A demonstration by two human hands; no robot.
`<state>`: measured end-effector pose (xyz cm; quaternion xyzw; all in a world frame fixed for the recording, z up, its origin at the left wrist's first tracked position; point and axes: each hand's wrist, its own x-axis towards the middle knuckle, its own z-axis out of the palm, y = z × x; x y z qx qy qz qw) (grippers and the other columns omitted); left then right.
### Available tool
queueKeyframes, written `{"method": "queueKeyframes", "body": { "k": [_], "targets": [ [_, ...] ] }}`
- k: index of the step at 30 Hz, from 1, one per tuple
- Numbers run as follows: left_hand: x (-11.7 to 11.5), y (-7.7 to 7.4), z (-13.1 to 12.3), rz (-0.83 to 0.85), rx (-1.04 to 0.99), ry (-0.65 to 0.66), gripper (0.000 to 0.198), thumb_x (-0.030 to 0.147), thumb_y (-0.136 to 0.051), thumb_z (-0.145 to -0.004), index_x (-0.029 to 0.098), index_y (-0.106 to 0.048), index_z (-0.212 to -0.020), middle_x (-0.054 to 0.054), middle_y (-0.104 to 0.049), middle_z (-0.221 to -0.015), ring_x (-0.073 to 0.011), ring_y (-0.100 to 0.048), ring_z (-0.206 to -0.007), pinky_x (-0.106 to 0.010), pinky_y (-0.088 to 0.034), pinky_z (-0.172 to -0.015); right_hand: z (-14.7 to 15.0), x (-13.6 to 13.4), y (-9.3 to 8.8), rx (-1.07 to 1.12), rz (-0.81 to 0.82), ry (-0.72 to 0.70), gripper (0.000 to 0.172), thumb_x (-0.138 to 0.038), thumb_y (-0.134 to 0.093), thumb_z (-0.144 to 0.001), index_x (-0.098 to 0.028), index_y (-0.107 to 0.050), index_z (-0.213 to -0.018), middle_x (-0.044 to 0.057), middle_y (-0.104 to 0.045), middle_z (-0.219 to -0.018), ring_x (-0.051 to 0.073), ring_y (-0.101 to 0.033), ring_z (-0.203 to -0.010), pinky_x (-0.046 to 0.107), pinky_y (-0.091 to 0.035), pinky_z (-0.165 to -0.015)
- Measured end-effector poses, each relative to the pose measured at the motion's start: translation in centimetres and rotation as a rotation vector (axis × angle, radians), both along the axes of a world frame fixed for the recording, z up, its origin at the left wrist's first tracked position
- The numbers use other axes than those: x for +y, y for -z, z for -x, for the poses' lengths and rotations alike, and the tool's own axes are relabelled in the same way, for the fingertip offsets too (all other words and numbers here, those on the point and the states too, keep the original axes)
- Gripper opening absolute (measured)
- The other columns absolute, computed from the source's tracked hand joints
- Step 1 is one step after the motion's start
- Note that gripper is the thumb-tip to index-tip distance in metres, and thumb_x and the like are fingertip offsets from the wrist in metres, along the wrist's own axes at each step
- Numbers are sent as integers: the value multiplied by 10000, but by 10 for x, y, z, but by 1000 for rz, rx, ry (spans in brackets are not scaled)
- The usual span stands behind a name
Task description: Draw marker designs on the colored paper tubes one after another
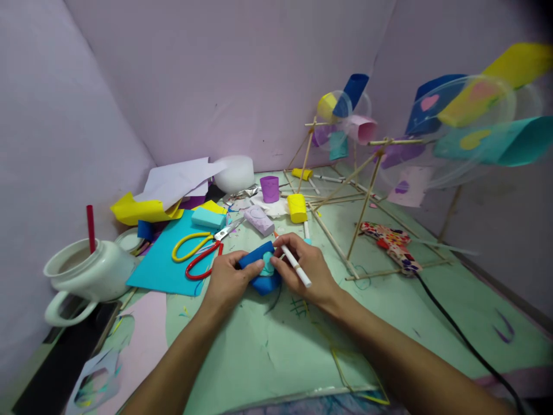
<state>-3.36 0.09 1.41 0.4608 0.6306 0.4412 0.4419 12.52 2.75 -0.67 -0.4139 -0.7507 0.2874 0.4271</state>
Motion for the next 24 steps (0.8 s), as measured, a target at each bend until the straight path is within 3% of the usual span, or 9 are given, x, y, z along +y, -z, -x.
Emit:
{"method": "queueKeyframes", "body": {
  "k": [5, 10, 18, 24],
  "targets": [
    [2, 5, 0, 21, -146, -18, 319, 422, -750, -548, 124, -673, -631, 5, -578, -540, -131, -504, -534, -250, -420, -529, -2, 5, 0, 129, 66, 45, 175, -190, -578, -734, -194, -540, -905, 11, -629, -762, 153, -600, -656, 261, -477, -611],
    [7, 9, 3, 103, -325, -134, 346, 425, -763, -526, 130, -660, -675, 4, -587, -552, -160, -552, -554, -294, -480, -553, -20, 25, 2, 268, 65, 218, 227, -246, -586, -744, -190, -541, -960, 24, -631, -793, 156, -608, -657, 272, -487, -600],
    [10, 11, 6, 129, -345, -146, 348, 467, -728, -555, 157, -583, -617, 25, -545, -525, -143, -524, -496, -271, -460, -459, -35, 48, 21, 140, 69, 258, 225, -277, -578, -749, -178, -566, -950, 23, -650, -745, 171, -628, -620, 288, -496, -559],
    [9, 10, 6, 136, -370, -141, 351, 474, -722, -577, 169, -550, -606, 38, -528, -511, -135, -521, -476, -267, -465, -451, -34, 46, 19, 57, 59, 278, 202, -268, -568, -766, -188, -561, -952, 28, -666, -755, 192, -648, -657, 321, -505, -602]
  ]
}}
